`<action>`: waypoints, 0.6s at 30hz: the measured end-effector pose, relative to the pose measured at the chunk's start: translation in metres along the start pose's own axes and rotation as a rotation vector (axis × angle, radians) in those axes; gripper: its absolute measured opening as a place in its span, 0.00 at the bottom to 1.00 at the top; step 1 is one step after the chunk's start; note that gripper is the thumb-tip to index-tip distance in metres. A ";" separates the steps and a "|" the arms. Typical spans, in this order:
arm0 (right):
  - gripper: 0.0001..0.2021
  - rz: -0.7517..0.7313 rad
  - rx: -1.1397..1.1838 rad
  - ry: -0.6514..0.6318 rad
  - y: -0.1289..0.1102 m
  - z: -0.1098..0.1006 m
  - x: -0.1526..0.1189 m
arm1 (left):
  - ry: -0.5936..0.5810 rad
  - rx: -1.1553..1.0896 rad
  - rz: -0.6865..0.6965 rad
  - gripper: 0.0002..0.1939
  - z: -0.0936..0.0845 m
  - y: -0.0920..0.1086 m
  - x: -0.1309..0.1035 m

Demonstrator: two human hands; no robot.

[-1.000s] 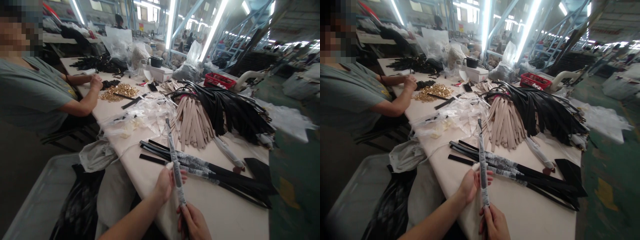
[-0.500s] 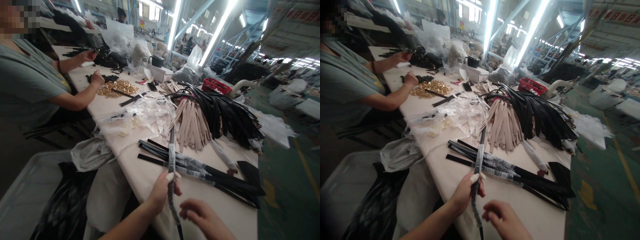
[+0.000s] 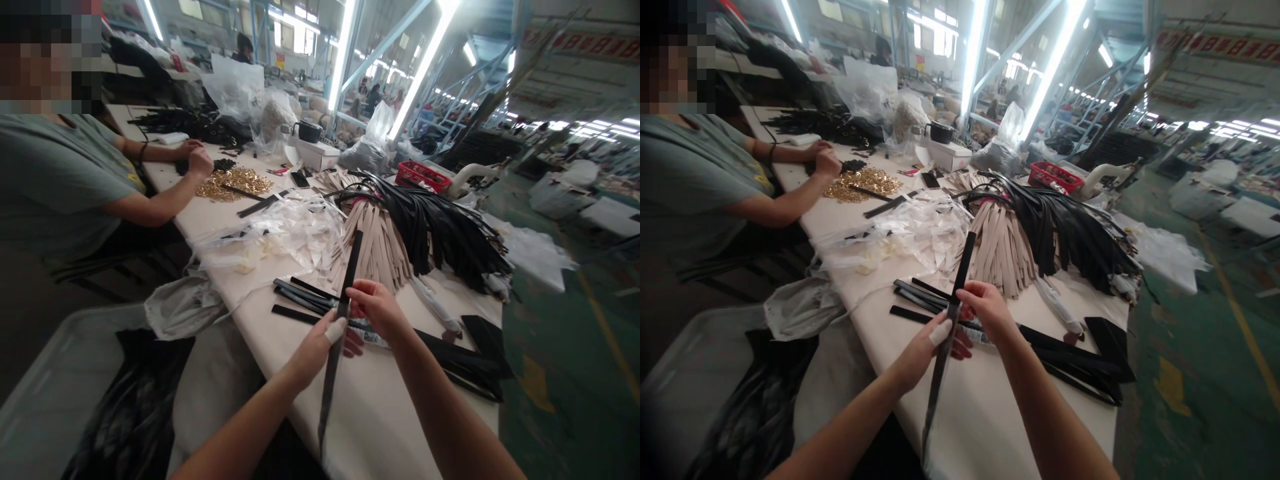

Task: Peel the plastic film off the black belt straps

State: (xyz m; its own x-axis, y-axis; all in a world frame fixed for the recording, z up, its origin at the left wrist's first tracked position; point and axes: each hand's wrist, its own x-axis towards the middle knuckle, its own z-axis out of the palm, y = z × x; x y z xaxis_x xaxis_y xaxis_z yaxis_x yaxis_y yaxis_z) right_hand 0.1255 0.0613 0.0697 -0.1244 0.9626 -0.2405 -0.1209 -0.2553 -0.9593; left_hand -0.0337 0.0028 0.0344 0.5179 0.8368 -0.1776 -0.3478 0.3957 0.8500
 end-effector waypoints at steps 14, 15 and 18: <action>0.12 -0.556 0.162 1.142 -0.025 -0.202 -0.137 | -0.383 0.647 -0.093 0.26 0.008 0.058 -0.002; 0.12 -0.466 0.117 1.158 -0.010 -0.218 -0.146 | -0.355 0.782 -0.048 0.27 -0.004 0.063 0.002; 0.13 0.014 -0.232 0.990 0.034 -0.253 -0.164 | -0.117 1.219 0.140 0.24 -0.041 0.061 0.020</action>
State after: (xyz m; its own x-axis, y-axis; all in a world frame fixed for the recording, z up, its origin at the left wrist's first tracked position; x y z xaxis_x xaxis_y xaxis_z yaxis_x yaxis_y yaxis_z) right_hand 0.3911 -0.0828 0.0392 0.7597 0.6288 -0.1658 0.0816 -0.3451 -0.9350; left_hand -0.0768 0.0590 0.0626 0.6238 0.7796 -0.0552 0.5179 -0.3594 0.7763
